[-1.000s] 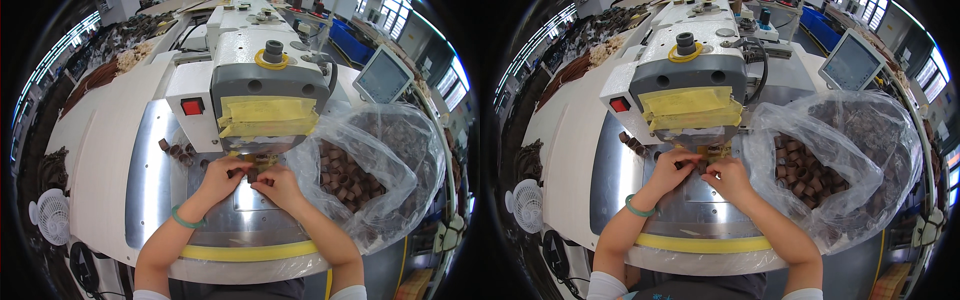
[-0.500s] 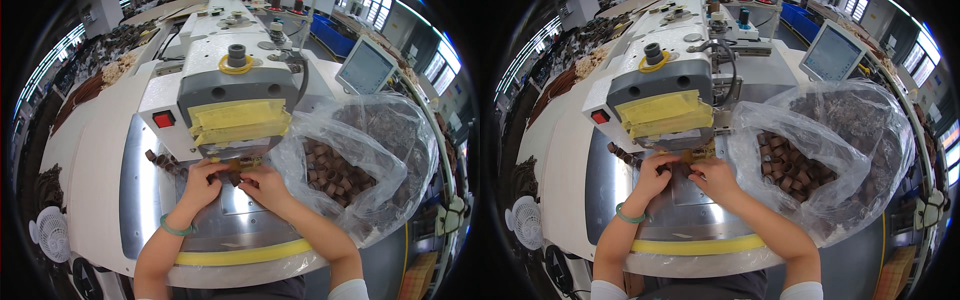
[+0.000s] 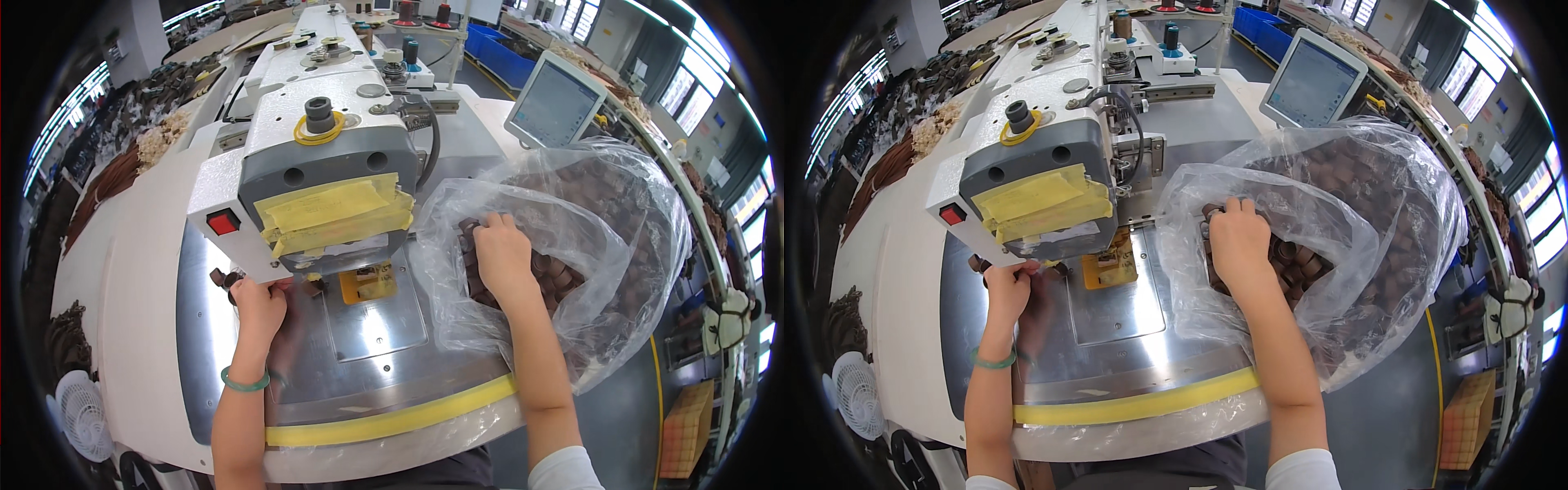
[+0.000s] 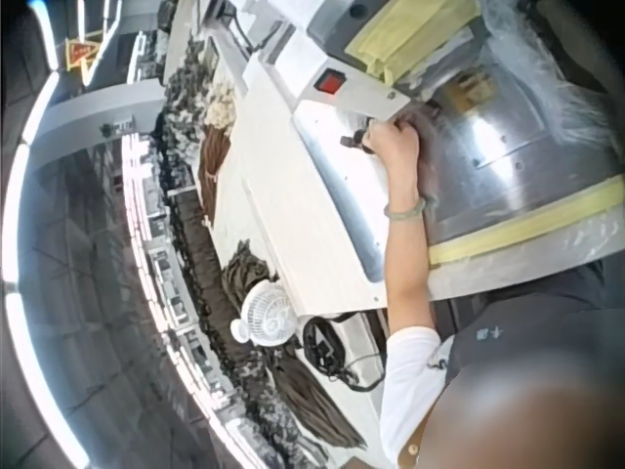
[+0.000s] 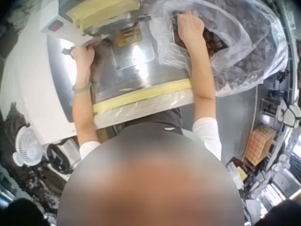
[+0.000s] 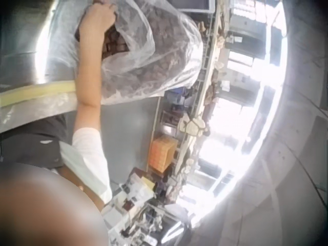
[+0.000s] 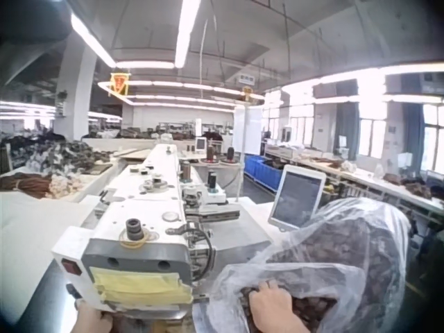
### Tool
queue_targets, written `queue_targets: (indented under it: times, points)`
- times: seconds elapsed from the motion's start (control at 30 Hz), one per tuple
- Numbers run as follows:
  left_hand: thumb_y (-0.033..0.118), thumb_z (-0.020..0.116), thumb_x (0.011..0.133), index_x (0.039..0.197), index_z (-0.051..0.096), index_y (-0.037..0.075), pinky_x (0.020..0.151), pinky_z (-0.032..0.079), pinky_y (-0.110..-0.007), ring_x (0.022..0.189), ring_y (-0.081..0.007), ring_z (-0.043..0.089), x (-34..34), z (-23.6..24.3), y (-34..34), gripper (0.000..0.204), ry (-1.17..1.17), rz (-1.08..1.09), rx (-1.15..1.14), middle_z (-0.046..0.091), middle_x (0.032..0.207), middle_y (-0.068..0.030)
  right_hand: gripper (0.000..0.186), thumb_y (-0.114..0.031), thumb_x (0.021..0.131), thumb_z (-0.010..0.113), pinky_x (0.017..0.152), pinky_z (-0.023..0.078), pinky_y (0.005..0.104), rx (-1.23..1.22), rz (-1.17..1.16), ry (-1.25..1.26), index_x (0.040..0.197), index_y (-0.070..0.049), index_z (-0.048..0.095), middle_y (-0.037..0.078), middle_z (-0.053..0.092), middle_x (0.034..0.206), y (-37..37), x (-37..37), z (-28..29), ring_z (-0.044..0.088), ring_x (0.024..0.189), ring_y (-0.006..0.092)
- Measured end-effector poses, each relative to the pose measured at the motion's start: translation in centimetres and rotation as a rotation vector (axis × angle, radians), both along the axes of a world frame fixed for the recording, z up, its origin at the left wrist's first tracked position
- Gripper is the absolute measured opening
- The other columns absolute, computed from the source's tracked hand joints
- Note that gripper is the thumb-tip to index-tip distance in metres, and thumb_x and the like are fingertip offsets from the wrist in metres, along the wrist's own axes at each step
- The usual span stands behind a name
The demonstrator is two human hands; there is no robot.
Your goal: The recorder is using an industrial sewing machine to stitch small rectangular leather pieces together.
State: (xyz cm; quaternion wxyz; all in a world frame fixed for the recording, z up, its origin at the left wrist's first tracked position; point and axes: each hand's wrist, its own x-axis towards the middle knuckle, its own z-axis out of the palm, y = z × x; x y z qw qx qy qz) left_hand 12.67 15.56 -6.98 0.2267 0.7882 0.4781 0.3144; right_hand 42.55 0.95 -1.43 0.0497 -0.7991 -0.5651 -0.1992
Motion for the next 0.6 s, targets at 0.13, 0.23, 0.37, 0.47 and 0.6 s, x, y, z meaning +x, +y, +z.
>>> queue_targets:
  times: [0.13, 0.23, 0.37, 0.47, 0.6]
  points:
    - [-0.005, 0.050, 0.060, 0.071, 0.063, 0.005, 0.078, 0.033, -0.037, 0.077, -0.0273, 0.054, 1.4, 1.4, -1.3, 0.020, 0.049, -0.012, 0.346, 0.061, 0.076, -0.0079, 0.007, -0.006, 0.062, 0.066, 0.070, 0.047, 0.0326, 0.013, 0.128, 0.271, 0.068, -0.005, 0.064, 0.008, 0.055, 0.086, -0.5, -1.1, 1.8, 0.050, 0.088, 0.0265]
    - [-0.003, 0.051, 0.058, 0.072, 0.062, 0.004, 0.076, 0.036, -0.037, 0.077, -0.0285, 0.052, 1.7, 2.6, -2.5, 0.019, -0.012, -0.130, 0.513, 0.060, 0.077, -0.0078, 0.007, -0.006, 0.062, 0.068, 0.071, 0.046, 0.0338, 0.119, 0.356, 0.416, 0.066, -0.004, 0.063, 0.008, 0.053, 0.086, -0.4, -3.0, 1.9, 0.050, 0.086, 0.0263]
    - [0.000, 0.059, 0.060, 0.078, 0.061, 0.003, 0.068, 0.042, -0.032, 0.077, -0.0265, 0.052, 2.2, 2.7, -4.3, 0.018, -0.026, -0.537, 0.399, 0.059, 0.077, -0.0077, 0.009, -0.009, 0.071, 0.067, 0.065, 0.044, 0.0255, 0.055, 0.427, 1.208, 0.073, -0.001, 0.064, 0.008, 0.057, 0.091, 0.7, -6.3, 1.3, 0.054, 0.070, 0.0148]
    - [0.006, 0.065, 0.066, 0.082, 0.061, 0.003, 0.065, 0.044, -0.032, 0.078, -0.0255, 0.052, 3.6, 3.0, -6.5, 0.017, -0.221, -0.627, 0.186, 0.059, 0.081, -0.0083, 0.015, -0.012, 0.077, 0.065, 0.062, 0.044, 0.0218, 0.005, 0.357, 2.016, 0.083, 0.001, 0.064, 0.007, 0.059, 0.091, 1.2, -7.8, -2.1, 0.054, 0.066, 0.0111]
    - [0.009, 0.065, 0.073, 0.089, 0.059, 0.001, 0.068, 0.044, -0.031, 0.081, -0.0236, 0.053, 3.3, 1.5, -5.7, 0.018, -0.293, -0.582, 0.029, 0.056, 0.086, -0.0092, 0.019, -0.014, 0.081, 0.062, 0.062, 0.045, 0.0213, -0.073, 0.242, 2.377, 0.091, 0.002, 0.061, 0.008, 0.058, 0.094, 1.3, -8.8, -3.4, 0.056, 0.070, 0.0120]
